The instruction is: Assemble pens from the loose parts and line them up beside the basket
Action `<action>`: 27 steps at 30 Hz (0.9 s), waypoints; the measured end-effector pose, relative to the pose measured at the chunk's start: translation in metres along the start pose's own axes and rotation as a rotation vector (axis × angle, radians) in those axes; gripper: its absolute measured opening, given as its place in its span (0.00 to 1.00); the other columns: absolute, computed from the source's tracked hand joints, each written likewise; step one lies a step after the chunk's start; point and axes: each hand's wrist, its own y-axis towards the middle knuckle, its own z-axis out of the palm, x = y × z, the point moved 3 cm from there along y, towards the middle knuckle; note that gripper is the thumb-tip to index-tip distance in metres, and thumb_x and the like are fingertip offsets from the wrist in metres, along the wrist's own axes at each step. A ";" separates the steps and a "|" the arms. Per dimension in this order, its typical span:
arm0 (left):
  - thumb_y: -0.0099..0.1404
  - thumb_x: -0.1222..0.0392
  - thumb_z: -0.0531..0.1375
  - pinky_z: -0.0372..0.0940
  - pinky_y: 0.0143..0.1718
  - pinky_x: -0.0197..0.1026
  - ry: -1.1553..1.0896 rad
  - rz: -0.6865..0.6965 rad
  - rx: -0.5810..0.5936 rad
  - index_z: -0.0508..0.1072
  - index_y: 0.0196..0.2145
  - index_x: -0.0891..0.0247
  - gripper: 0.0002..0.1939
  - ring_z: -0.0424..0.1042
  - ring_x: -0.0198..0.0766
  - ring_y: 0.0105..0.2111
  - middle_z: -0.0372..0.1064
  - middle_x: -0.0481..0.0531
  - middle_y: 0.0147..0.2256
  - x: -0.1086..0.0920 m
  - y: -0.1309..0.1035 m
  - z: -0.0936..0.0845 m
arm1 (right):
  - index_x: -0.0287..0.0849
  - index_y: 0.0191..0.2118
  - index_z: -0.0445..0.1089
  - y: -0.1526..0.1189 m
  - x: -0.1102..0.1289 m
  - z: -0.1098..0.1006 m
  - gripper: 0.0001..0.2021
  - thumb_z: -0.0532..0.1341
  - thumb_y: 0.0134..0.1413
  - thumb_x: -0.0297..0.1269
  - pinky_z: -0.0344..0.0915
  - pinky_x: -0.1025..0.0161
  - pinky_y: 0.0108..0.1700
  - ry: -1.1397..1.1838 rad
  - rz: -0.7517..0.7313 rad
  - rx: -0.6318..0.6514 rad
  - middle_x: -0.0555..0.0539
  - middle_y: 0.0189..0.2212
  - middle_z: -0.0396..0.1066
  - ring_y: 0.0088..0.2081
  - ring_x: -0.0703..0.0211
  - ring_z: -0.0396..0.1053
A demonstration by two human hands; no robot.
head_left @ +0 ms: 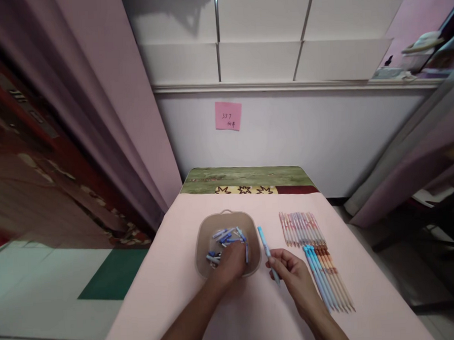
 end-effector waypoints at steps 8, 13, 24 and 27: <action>0.59 0.60 0.57 0.67 0.34 0.42 -0.554 -0.039 -0.152 0.69 0.33 0.62 0.05 0.73 0.39 0.31 0.74 0.53 0.34 0.005 -0.016 -0.042 | 0.39 0.34 0.72 -0.004 0.002 0.013 0.16 0.65 0.49 0.48 0.58 0.68 0.30 -0.064 -0.019 0.082 0.49 0.26 0.69 0.26 0.64 0.61; 0.49 0.62 0.69 0.67 0.29 0.33 -1.370 -0.244 -0.297 0.74 0.36 0.66 0.15 0.70 0.30 0.25 0.74 0.52 0.31 0.017 -0.033 -0.051 | 0.38 0.35 0.73 -0.004 -0.003 0.030 0.16 0.63 0.51 0.48 0.56 0.67 0.27 -0.225 -0.054 0.141 0.50 0.22 0.67 0.25 0.64 0.60; 0.50 0.59 0.68 0.61 0.28 0.33 -1.257 -0.128 -0.225 0.78 0.37 0.68 0.15 0.64 0.30 0.24 0.68 0.48 0.23 0.006 -0.044 -0.071 | 0.39 0.39 0.75 -0.007 0.002 0.049 0.19 0.62 0.51 0.51 0.56 0.67 0.27 -0.321 -0.086 0.140 0.50 0.23 0.68 0.25 0.62 0.60; 0.51 0.60 0.67 0.60 0.28 0.33 -1.215 -0.087 -0.198 0.76 0.38 0.66 0.15 0.64 0.29 0.25 0.71 0.49 0.28 0.005 -0.046 -0.075 | 0.39 0.40 0.75 -0.007 0.001 0.050 0.18 0.61 0.52 0.50 0.56 0.67 0.27 -0.334 -0.099 0.148 0.49 0.23 0.68 0.25 0.62 0.60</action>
